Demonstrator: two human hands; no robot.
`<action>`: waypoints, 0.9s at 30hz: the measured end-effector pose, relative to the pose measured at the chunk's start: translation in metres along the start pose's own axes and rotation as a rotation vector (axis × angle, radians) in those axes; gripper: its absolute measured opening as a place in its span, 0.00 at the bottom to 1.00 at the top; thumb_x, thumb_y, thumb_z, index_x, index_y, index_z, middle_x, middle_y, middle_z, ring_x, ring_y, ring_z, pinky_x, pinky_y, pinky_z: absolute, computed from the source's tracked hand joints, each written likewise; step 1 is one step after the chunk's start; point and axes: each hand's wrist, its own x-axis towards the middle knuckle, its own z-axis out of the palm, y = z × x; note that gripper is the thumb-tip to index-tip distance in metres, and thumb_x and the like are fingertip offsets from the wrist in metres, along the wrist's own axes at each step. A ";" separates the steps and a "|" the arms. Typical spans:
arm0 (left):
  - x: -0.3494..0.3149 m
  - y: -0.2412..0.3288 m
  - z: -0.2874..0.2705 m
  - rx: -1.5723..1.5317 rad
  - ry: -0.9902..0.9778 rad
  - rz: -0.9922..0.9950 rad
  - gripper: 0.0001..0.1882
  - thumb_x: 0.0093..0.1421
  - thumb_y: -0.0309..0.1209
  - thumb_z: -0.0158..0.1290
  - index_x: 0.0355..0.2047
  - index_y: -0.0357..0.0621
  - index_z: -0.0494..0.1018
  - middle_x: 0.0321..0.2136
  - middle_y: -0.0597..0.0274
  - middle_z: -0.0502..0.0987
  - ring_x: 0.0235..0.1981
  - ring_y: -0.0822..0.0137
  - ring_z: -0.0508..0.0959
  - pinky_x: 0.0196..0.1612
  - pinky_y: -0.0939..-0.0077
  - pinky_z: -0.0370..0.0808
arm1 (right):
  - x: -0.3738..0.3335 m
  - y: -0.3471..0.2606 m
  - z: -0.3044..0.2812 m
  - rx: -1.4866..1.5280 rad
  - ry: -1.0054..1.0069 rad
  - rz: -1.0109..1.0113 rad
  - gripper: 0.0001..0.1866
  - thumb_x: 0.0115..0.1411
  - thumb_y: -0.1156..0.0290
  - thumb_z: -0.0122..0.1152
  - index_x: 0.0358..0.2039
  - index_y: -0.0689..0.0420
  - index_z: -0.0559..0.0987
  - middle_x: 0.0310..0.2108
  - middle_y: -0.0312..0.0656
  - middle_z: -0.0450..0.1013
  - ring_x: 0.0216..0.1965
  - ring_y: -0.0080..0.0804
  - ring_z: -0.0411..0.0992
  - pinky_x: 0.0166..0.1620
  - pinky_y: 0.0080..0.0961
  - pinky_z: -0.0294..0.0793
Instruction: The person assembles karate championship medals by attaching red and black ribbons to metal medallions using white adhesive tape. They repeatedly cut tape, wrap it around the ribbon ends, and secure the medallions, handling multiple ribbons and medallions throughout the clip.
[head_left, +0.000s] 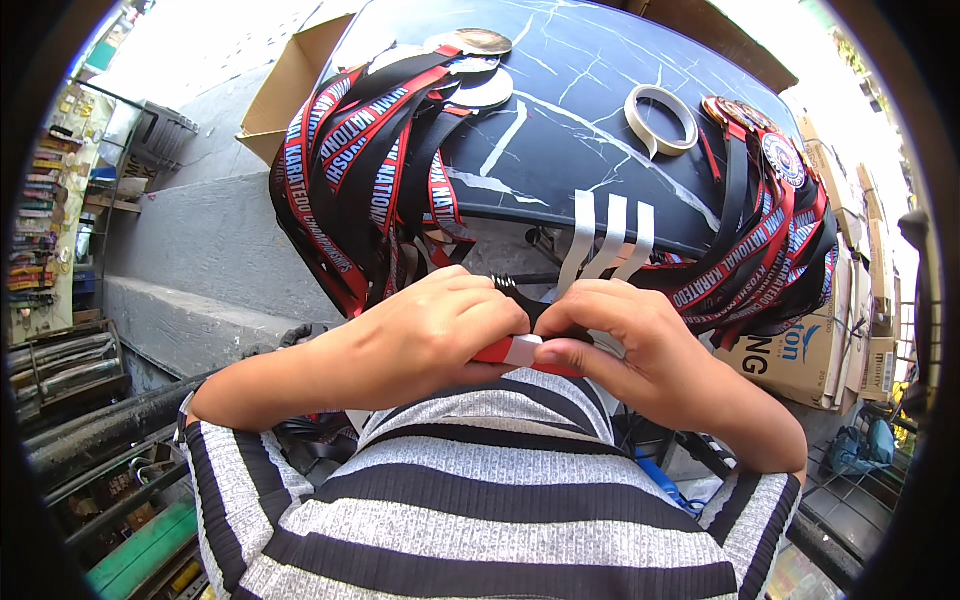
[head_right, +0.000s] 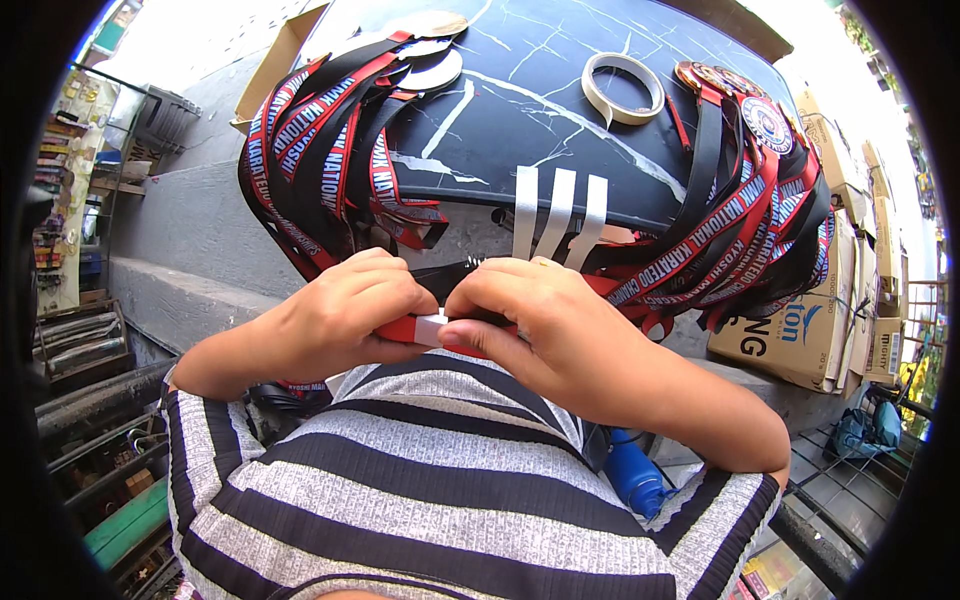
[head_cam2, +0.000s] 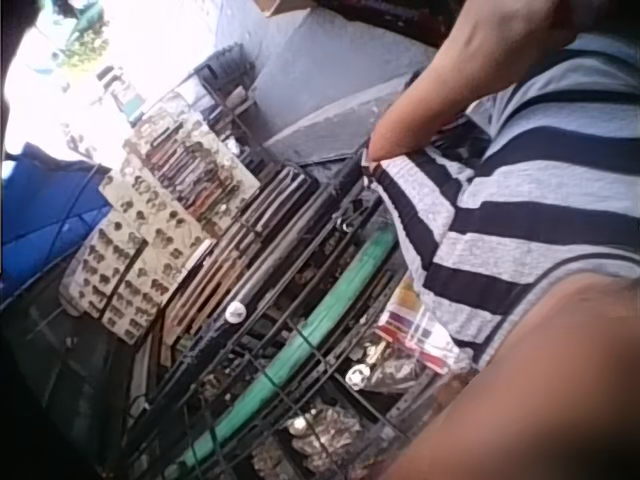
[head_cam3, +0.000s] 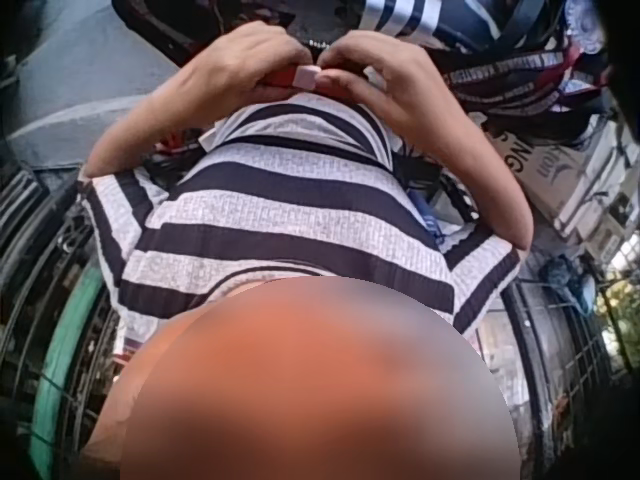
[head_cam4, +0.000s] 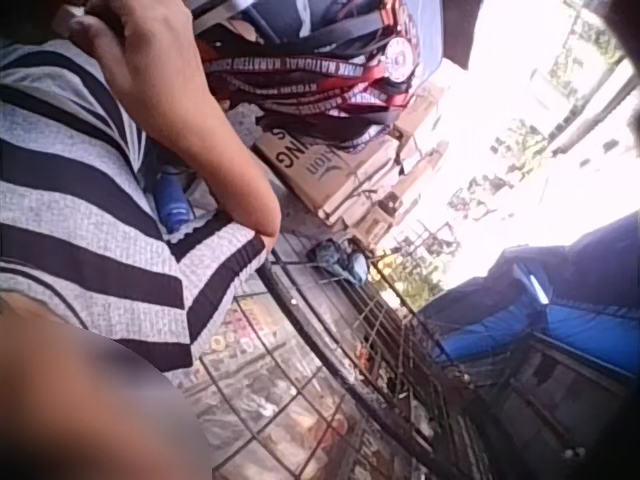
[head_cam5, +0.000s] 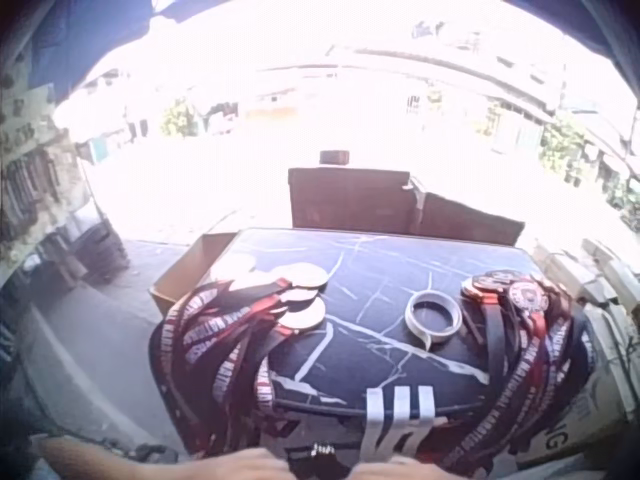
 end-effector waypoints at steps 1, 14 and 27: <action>-0.001 0.001 0.000 0.021 0.010 0.038 0.17 0.54 0.30 0.62 0.40 0.37 0.71 0.33 0.54 0.74 0.37 0.54 0.75 0.44 0.62 0.70 | -0.001 -0.002 0.000 0.016 -0.006 -0.007 0.10 0.62 0.68 0.63 0.36 0.63 0.78 0.31 0.46 0.75 0.34 0.43 0.74 0.38 0.33 0.72; -0.001 0.001 0.019 0.230 0.246 0.404 0.13 0.45 0.29 0.58 0.31 0.34 0.75 0.21 0.63 0.69 0.25 0.65 0.73 0.31 0.70 0.71 | -0.003 0.012 -0.003 0.734 -0.203 0.471 0.18 0.69 0.62 0.58 0.39 0.68 0.82 0.28 0.32 0.77 0.29 0.13 0.69 0.34 0.15 0.71; -0.005 0.004 0.014 0.069 0.098 0.255 0.15 0.52 0.31 0.62 0.36 0.38 0.71 0.26 0.62 0.72 0.27 0.64 0.74 0.34 0.67 0.71 | -0.007 0.009 0.020 0.734 0.165 0.323 0.08 0.66 0.69 0.62 0.36 0.62 0.80 0.25 0.29 0.75 0.24 0.09 0.68 0.27 0.10 0.67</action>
